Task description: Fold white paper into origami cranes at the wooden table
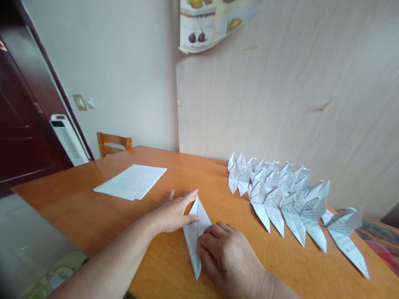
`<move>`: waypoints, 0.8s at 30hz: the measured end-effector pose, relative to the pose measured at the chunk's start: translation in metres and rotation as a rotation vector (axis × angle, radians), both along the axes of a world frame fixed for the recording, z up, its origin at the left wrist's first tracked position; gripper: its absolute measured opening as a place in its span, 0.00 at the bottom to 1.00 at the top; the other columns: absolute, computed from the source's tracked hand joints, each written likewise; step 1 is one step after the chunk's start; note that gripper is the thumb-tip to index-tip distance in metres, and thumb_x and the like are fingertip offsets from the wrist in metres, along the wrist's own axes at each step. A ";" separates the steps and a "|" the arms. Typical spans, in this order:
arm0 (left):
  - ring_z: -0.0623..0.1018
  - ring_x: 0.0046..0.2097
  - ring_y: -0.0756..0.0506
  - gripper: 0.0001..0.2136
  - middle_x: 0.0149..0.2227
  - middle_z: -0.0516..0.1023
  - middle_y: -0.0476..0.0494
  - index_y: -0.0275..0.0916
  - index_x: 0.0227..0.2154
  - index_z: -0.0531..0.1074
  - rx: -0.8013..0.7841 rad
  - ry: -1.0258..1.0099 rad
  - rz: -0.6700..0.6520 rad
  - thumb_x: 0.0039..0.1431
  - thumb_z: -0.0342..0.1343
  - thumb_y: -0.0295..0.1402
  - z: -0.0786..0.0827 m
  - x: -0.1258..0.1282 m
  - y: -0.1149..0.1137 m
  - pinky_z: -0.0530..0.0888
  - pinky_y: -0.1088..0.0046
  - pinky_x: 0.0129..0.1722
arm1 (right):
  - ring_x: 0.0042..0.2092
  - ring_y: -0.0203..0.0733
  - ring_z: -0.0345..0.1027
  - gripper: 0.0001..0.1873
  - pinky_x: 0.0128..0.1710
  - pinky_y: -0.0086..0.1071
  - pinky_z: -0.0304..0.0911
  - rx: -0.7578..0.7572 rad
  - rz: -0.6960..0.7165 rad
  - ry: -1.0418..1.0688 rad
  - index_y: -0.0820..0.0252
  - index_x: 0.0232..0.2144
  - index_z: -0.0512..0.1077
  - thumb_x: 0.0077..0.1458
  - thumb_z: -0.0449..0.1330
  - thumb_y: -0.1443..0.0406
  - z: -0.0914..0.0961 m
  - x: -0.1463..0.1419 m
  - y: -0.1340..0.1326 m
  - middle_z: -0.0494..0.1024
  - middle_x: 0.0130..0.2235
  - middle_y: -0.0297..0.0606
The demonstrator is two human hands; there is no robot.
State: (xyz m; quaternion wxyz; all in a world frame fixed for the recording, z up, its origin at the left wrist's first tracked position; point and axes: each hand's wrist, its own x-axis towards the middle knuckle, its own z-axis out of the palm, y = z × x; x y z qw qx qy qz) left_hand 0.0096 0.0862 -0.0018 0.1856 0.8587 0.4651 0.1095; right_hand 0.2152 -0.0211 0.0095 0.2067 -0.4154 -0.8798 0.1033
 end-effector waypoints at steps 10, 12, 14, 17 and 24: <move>0.50 0.72 0.37 0.38 0.70 0.56 0.40 0.49 0.69 0.46 0.055 -0.028 -0.057 0.61 0.56 0.49 0.002 0.007 -0.005 0.34 0.41 0.67 | 0.45 0.48 0.68 0.07 0.46 0.43 0.66 0.043 -0.140 0.013 0.55 0.39 0.75 0.62 0.58 0.68 -0.010 0.007 0.011 0.77 0.42 0.41; 0.51 0.71 0.36 0.35 0.70 0.57 0.42 0.51 0.68 0.52 0.067 -0.035 -0.066 0.60 0.57 0.47 0.003 0.008 -0.005 0.37 0.41 0.67 | 0.45 0.48 0.68 0.08 0.46 0.43 0.66 0.047 -0.132 0.003 0.54 0.42 0.76 0.62 0.58 0.67 -0.012 0.007 0.011 0.77 0.42 0.40; 0.51 0.71 0.35 0.29 0.69 0.59 0.46 0.54 0.64 0.59 0.077 -0.023 -0.101 0.61 0.57 0.46 0.004 0.008 -0.005 0.36 0.40 0.66 | 0.44 0.47 0.68 0.09 0.46 0.43 0.66 0.050 -0.131 -0.001 0.54 0.43 0.76 0.63 0.58 0.67 -0.013 0.007 0.012 0.77 0.43 0.40; 0.47 0.72 0.33 0.23 0.70 0.57 0.50 0.55 0.60 0.67 0.113 0.021 -0.135 0.62 0.57 0.46 0.006 0.007 -0.005 0.32 0.35 0.64 | 0.45 0.47 0.68 0.08 0.46 0.43 0.65 0.045 -0.136 -0.008 0.53 0.42 0.76 0.63 0.58 0.67 -0.014 0.007 0.012 0.77 0.43 0.40; 0.39 0.72 0.30 0.23 0.71 0.52 0.49 0.56 0.60 0.67 0.114 0.074 -0.125 0.63 0.53 0.52 0.005 0.004 -0.004 0.33 0.28 0.61 | 0.46 0.47 0.68 0.09 0.47 0.43 0.65 0.026 -0.138 -0.002 0.52 0.44 0.75 0.63 0.57 0.66 -0.013 0.007 0.012 0.77 0.44 0.39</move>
